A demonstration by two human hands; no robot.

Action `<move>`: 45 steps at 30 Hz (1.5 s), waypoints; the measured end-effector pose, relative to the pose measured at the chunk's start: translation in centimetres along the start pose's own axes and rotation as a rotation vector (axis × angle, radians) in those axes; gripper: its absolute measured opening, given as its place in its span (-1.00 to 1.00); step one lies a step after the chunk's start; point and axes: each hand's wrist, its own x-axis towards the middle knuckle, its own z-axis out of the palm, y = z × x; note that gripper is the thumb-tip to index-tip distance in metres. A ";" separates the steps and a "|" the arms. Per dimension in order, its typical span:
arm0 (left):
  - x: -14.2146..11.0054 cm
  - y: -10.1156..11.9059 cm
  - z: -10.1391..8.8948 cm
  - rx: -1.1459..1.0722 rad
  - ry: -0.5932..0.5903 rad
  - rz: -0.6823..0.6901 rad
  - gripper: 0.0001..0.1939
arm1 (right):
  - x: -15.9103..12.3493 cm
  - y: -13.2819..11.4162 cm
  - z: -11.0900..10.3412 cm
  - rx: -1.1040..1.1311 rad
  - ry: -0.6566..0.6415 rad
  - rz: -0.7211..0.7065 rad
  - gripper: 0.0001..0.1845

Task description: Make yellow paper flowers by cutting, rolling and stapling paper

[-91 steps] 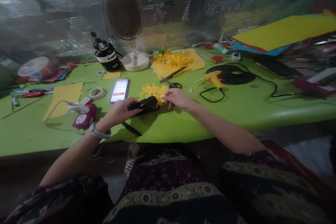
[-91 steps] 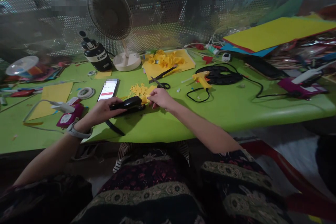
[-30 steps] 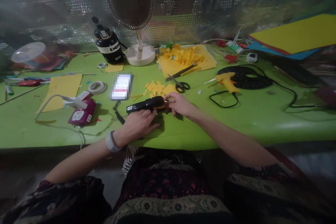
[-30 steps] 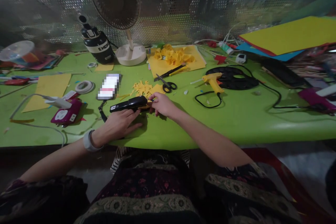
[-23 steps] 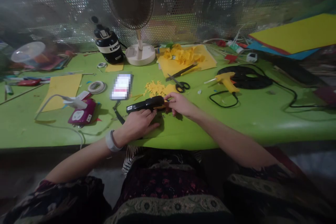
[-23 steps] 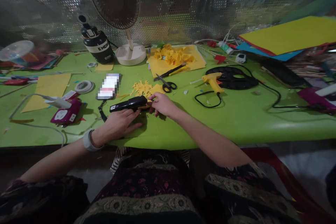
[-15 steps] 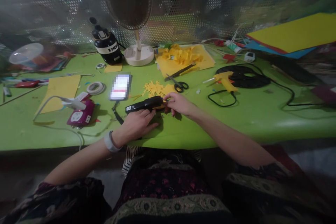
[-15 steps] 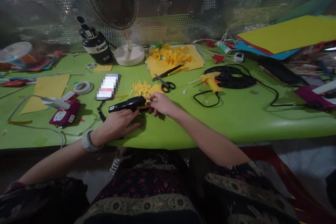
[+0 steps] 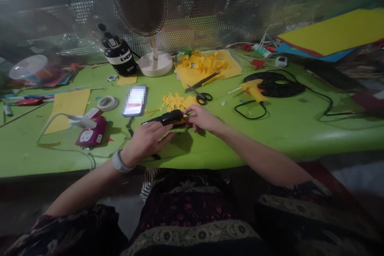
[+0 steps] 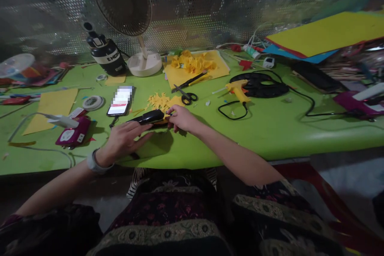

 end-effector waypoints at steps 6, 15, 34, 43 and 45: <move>2.8 -2.7 -1.6 -0.210 0.104 -0.309 -0.74 | -0.6 -0.9 -0.1 -0.029 -0.011 -0.004 -0.85; 7.1 -4.9 1.6 -0.426 -0.104 -0.543 -0.59 | -0.2 -0.6 -0.1 -0.043 -0.018 -0.016 -0.85; 9.3 -4.5 4.7 -0.303 -0.453 -0.521 -0.36 | 0.0 -0.7 -0.2 -0.042 -0.023 -0.049 -0.81; 8.8 -5.0 6.6 -0.321 -0.411 -0.450 -0.40 | -0.1 -0.6 -0.2 -0.019 -0.020 -0.044 -0.77; 8.7 -5.2 6.9 -0.334 -0.381 -0.439 -0.43 | -0.1 -0.5 -0.2 -0.004 -0.022 -0.060 -0.76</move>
